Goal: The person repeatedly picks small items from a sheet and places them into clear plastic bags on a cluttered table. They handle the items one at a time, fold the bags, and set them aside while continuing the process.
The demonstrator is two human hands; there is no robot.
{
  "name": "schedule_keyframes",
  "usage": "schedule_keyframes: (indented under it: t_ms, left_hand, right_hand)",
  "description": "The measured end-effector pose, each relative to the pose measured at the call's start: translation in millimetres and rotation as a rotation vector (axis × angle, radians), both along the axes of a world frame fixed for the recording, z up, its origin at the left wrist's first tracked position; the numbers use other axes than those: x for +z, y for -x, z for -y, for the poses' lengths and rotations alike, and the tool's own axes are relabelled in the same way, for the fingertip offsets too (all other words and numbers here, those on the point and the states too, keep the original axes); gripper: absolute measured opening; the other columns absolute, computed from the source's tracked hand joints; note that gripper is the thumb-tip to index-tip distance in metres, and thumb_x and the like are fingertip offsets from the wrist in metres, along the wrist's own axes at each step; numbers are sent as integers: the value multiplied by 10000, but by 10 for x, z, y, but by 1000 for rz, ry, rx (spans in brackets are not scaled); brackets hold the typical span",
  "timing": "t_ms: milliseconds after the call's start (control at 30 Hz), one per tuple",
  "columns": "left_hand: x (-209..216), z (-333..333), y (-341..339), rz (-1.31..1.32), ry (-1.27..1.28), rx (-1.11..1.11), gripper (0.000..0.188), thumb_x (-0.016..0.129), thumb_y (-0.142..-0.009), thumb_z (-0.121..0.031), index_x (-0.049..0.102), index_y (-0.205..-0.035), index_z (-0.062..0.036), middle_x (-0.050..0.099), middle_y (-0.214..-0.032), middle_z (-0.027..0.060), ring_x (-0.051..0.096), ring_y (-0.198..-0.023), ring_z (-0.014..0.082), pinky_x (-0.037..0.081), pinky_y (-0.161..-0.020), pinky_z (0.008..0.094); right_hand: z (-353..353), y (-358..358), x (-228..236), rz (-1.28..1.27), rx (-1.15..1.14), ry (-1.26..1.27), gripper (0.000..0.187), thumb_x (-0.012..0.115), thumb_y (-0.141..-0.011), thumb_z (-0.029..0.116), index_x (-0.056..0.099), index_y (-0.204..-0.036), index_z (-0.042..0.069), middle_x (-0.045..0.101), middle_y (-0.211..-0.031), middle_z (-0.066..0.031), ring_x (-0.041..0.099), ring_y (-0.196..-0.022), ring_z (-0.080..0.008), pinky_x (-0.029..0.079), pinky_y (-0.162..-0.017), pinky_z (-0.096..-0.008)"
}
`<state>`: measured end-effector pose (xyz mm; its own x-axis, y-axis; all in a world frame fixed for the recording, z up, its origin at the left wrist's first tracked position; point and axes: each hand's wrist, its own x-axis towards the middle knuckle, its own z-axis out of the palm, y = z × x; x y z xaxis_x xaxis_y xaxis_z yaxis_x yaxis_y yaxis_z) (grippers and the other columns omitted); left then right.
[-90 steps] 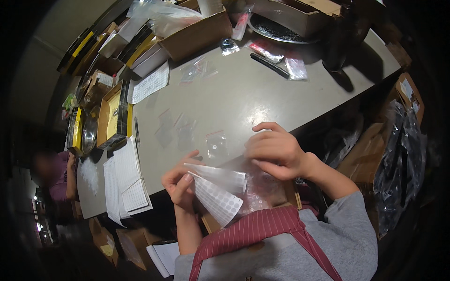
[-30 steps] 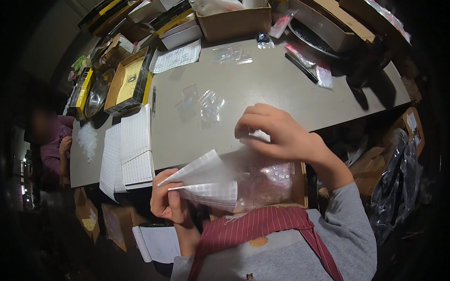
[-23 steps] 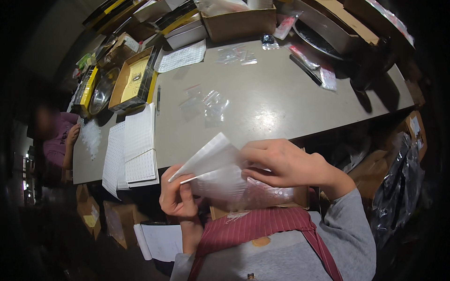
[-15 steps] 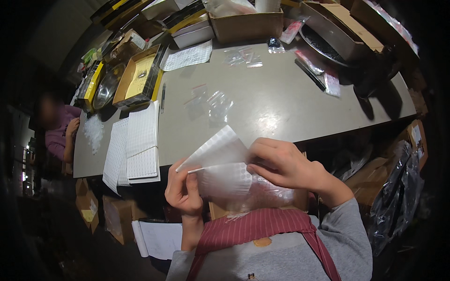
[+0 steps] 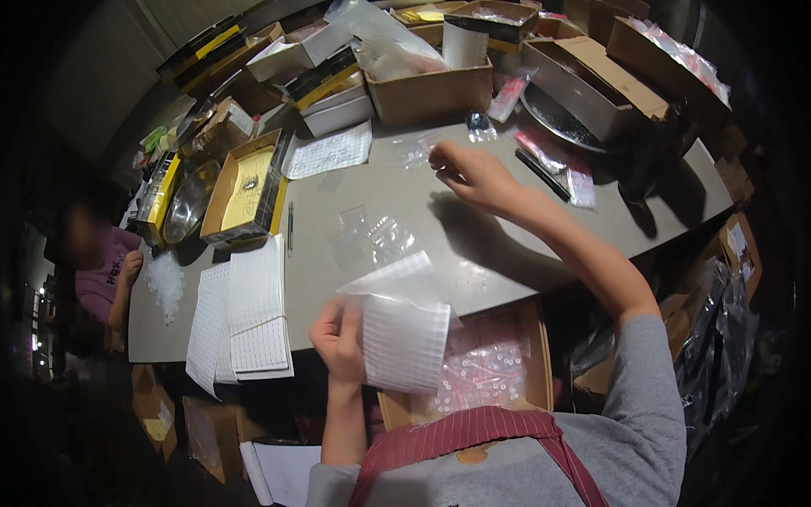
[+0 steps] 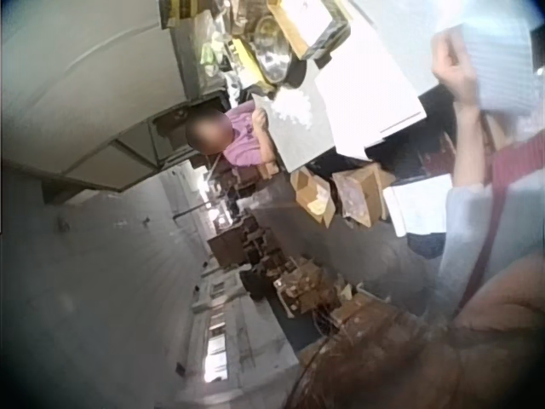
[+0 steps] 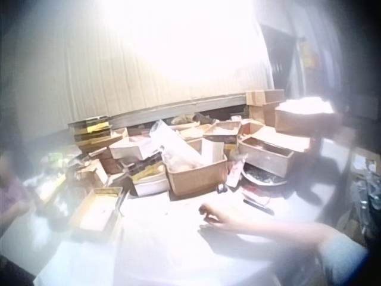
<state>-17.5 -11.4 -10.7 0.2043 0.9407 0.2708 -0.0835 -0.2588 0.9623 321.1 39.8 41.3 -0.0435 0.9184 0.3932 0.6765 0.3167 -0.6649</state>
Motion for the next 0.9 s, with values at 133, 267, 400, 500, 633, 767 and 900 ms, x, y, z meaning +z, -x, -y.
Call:
schedule_keyframes:
  t_ms: [133,267,400,500,633,767,900]
  left_hand:
    - [-78,-31,-7,-134,-140,27,99,666,-952,-39,706,-945,51,688,-853,121,650,-770,205,500,-710,308]
    - [16,-16,93,-227,-269,32,87,662,-937,-22,688,-926,60,658,-845,72,596,-757,134,456,-683,256]
    - [15,-22,116,-236,-331,29,71,698,-899,0,718,-954,39,721,-906,159,695,-818,289,538,-751,351]
    - [-48,-10,64,-187,-323,8,81,699,-893,4,726,-961,39,739,-959,179,720,-884,310,555,-810,353]
    - [2,8,12,-139,-274,-21,90,689,-897,5,733,-967,42,742,-971,187,726,-903,315,556,-832,355]
    - [23,-16,29,-163,-280,-27,98,673,-902,12,736,-968,48,735,-935,178,716,-872,303,548,-804,354]
    - [90,-9,72,-174,-276,-37,97,668,-902,15,735,-962,53,729,-908,171,707,-847,292,541,-783,346]
  right_hand:
    - [-661,-34,-258,376,31,-174,443,658,-930,68,497,-1340,29,700,-1166,-230,678,-1040,-426,535,-926,-491]
    - [-642,107,-387,584,38,-181,450,651,-920,78,525,-1343,-12,708,-1098,-213,676,-1005,-391,517,-932,-476]
    - [-61,161,-222,596,143,-205,448,649,-899,58,555,-1328,-31,717,-1045,-183,672,-1022,-356,509,-952,-467]
    - [370,130,-130,587,152,-197,408,656,-890,59,591,-1290,9,715,-1019,-161,674,-1017,-337,510,-943,-454]
    - [487,62,73,202,58,133,215,679,-901,108,640,-1108,64,686,-960,-156,655,-944,-361,504,-887,-437]
    - [97,-88,-17,251,68,176,173,704,-926,140,653,-1009,-2,628,-1090,-125,614,-1010,-289,502,-906,-414]
    - [-44,-55,-68,347,292,106,186,697,-896,146,653,-1015,10,603,-1135,-134,518,-1177,-343,444,-1053,-425]
